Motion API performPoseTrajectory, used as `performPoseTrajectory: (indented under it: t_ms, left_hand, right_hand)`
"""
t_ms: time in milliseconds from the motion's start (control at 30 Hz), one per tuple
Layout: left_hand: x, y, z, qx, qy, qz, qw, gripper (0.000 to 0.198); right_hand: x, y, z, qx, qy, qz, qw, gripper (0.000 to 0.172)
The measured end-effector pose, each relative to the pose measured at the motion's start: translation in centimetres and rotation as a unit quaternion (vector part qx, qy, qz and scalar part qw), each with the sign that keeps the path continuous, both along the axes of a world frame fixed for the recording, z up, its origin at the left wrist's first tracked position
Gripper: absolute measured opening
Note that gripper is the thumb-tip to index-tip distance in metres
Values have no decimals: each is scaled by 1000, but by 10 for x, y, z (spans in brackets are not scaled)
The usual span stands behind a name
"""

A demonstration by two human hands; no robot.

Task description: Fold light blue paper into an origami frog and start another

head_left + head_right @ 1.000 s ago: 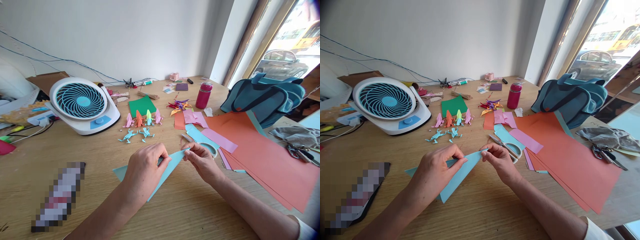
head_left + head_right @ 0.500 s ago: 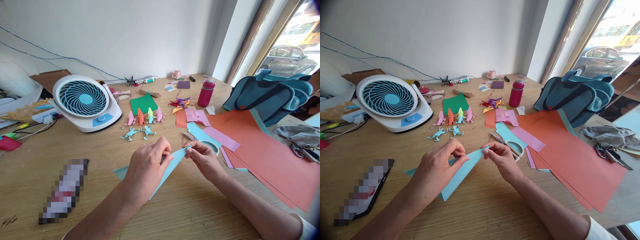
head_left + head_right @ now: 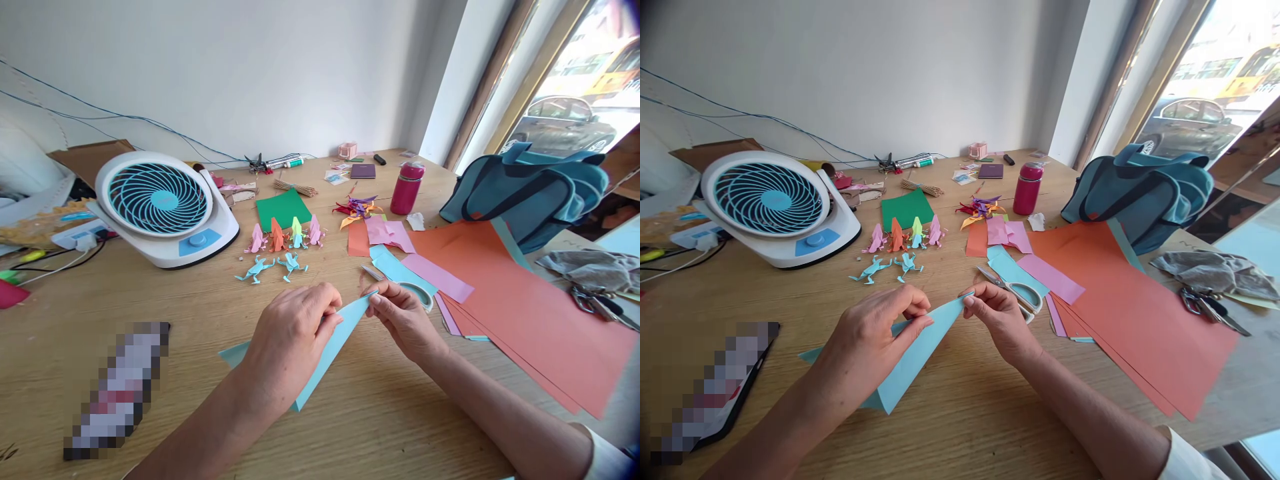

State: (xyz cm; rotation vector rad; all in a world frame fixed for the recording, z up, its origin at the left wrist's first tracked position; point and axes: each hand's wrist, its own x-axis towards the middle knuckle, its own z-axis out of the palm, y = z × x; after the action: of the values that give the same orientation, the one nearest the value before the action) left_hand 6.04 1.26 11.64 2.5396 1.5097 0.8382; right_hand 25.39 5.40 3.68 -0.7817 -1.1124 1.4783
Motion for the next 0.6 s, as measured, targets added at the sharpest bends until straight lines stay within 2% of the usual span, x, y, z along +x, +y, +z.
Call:
performPoseTrajectory:
  t_ms: [600]
  left_hand:
    - [0, -2, 1, 35, 4, -15, 999, 20]
  right_hand:
    - [-1, -1, 2, -28, 36, 4, 999, 27]
